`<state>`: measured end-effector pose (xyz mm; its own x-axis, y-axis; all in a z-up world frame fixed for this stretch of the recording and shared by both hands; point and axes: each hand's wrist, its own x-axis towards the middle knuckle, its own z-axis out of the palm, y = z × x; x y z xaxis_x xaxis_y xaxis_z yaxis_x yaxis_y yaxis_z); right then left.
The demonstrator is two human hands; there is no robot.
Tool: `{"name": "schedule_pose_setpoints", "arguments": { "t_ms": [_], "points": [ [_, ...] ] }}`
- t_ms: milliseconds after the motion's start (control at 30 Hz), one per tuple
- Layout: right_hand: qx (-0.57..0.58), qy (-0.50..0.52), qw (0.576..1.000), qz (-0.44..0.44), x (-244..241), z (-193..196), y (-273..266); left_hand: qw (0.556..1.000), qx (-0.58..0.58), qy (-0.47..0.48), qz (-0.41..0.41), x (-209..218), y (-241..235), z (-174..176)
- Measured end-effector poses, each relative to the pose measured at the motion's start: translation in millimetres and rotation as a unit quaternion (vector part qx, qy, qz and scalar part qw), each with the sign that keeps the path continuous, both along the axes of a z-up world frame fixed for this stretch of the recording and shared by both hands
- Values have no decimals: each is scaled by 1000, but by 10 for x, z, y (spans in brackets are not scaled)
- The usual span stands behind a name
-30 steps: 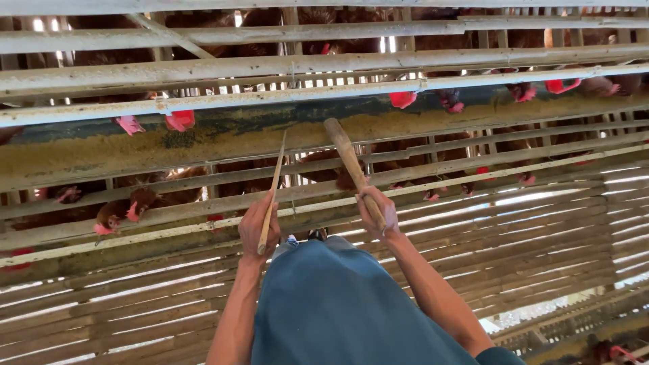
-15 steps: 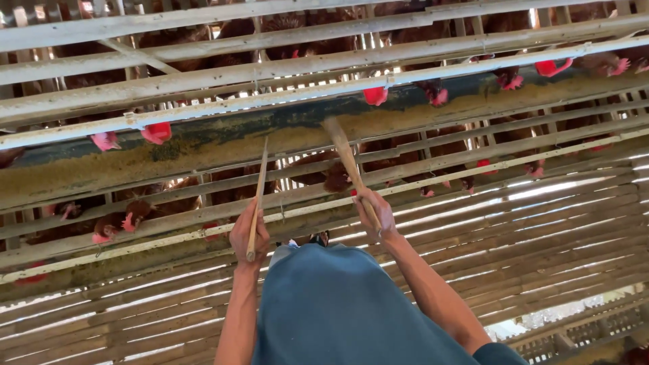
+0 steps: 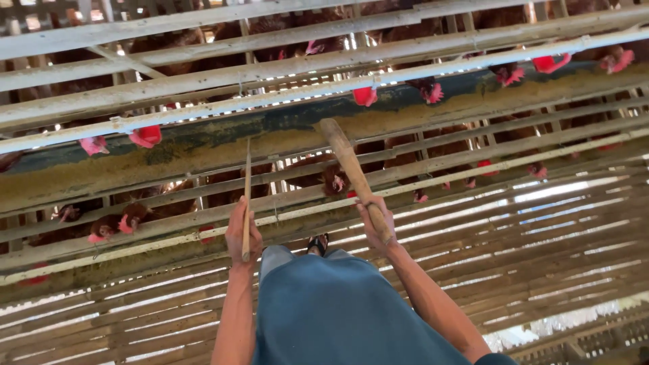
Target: Cleaning a long feeding trough in a chicken coop using wooden scrapers to remove old feed and debris.
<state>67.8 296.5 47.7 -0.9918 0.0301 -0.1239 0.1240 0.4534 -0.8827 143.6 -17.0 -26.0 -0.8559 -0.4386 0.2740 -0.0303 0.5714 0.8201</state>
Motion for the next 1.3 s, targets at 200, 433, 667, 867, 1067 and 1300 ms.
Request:
{"name": "schedule_pose_setpoints", "arguments": {
  "t_ms": [200,433,667,867,1067,1300],
  "points": [
    [-28,133,991,-6,-377,-699,214,999,-32,2,8,-196,-25,-174],
    [4,101,995,25,-383,-772,114,1000,-3,2,-16,-162,-77,106],
    [76,47,996,20,-341,-789,-400,998,-40,-31,-47,41,-455,91],
    [41,30,996,69,-331,-449,-1176,994,-81,10,-67,368,-1050,284],
    [-7,61,991,117,-470,-260,-2019,995,-96,16,-9,940,-2046,184],
    [125,131,958,221,-555,-762,-3402,993,-90,30,74,1343,-3169,96]
  ]
}}
